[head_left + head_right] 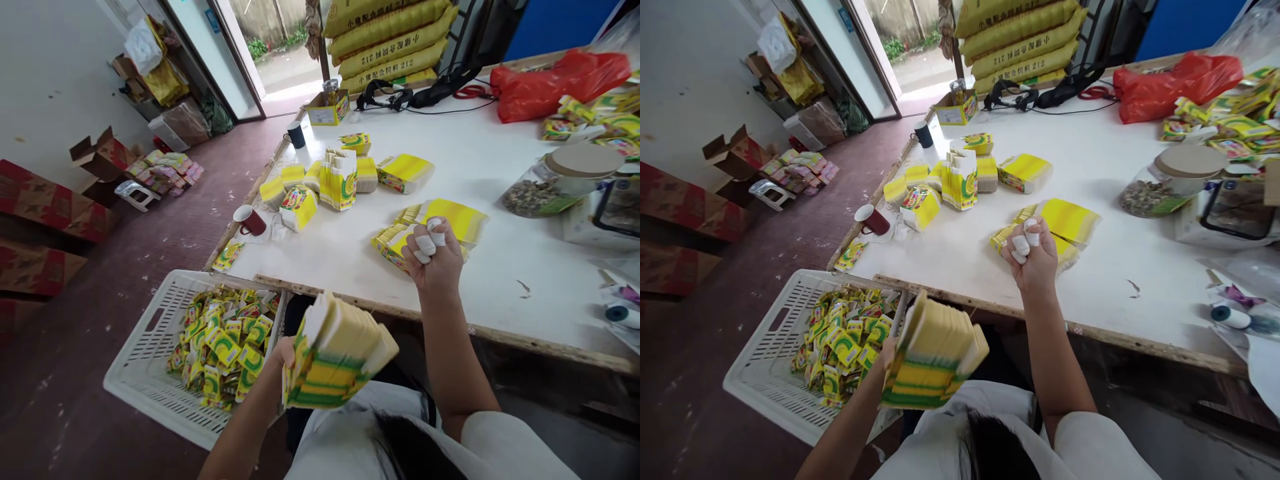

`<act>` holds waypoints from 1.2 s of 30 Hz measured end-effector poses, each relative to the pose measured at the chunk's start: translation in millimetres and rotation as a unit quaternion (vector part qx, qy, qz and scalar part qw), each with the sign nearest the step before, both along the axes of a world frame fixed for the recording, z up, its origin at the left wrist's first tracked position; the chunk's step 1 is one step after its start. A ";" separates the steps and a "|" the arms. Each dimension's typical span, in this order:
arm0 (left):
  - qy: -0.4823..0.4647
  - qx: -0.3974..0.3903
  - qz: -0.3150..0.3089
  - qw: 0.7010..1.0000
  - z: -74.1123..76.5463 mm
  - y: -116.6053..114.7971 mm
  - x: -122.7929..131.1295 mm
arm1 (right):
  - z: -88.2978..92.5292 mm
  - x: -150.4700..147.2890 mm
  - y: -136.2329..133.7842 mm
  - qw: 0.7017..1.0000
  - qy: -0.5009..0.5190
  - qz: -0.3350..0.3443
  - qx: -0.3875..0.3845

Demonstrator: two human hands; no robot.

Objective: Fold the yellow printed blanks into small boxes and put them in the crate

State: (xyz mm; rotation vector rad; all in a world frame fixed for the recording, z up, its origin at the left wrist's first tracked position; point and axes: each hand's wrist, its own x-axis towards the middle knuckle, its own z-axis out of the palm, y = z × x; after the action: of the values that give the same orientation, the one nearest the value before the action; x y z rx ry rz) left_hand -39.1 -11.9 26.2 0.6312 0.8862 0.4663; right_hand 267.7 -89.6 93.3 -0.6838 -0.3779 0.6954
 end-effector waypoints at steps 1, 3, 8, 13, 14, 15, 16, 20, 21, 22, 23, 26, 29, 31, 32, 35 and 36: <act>0.000 -0.010 -0.030 1.000 -2.1 -1.8 -3.4 | 1.1 3.4 -1.3 1.000 0.004 -0.003 0.007; -0.012 -0.037 -0.133 0.990 -6.6 -4.3 -7.1 | 2.0 12.6 -6.0 1.000 0.002 -0.018 0.023; -0.057 -0.121 -0.496 0.858 -25.6 -9.8 -14.7 | -9.2 22.4 -26.9 0.994 -0.063 -0.090 0.004; -0.057 -0.133 -0.422 0.895 -46.2 -3.0 -44.3 | -53.4 -30.7 -54.5 0.927 -0.222 0.225 -0.203; -0.060 -0.127 -0.412 0.900 -49.3 2.1 -50.2 | -65.9 -43.9 -58.8 0.874 -0.251 0.335 -0.248; -0.061 -0.121 -0.418 0.898 -52.1 7.5 -55.1 | -79.0 -55.4 -62.8 0.816 -0.269 0.410 -0.307; -0.064 -0.119 -0.437 0.889 -54.3 12.3 -58.9 | -92.6 -64.4 -67.1 0.792 -0.265 0.425 -0.348; -0.083 -0.104 -0.448 0.884 -55.7 17.4 -67.1 | -140.7 -65.9 -95.6 0.713 -0.260 0.391 -0.521; -0.087 -0.094 -0.435 0.891 -54.3 15.3 -68.1 | -149.0 -57.6 -106.2 0.688 -0.265 0.369 -0.567; -0.089 -0.085 -0.412 0.903 -52.6 12.5 -68.7 | -155.3 -46.8 -117.8 0.663 -0.270 0.338 -0.610; -0.088 -0.081 -0.383 0.916 -50.8 9.6 -69.0 | -159.6 -34.3 -130.0 0.639 -0.276 0.304 -0.650; -0.076 -0.101 -0.305 0.944 -47.0 3.3 -67.9 | -163.3 1.6 -164.5 0.573 -0.295 0.183 -0.743; -0.060 -0.124 -0.271 0.953 -46.8 3.8 -64.6 | -164.1 16.1 -182.1 0.550 -0.329 0.117 -0.758; -0.042 -0.128 -0.241 0.961 -45.9 9.4 -60.8 | -167.9 9.2 -179.5 0.557 -0.362 0.132 -0.735; -0.032 -0.127 -0.224 0.966 -43.9 14.2 -57.9 | -170.6 1.6 -174.5 0.563 -0.379 0.158 -0.717; -0.001 -0.109 -0.170 0.979 -25.9 37.9 -40.5 | -177.8 -28.5 -153.3 0.569 -0.428 0.261 -0.652; 0.009 -0.094 -0.151 0.984 -15.7 48.5 -30.6 | -178.6 -38.4 -146.4 0.568 -0.443 0.289 -0.631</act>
State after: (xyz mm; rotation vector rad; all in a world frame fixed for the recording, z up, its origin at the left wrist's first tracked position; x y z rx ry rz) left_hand -69.8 36.6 10.5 0.5841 0.8235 0.1017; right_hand 229.3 -236.0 -85.3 -2.4297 -1.0901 1.1986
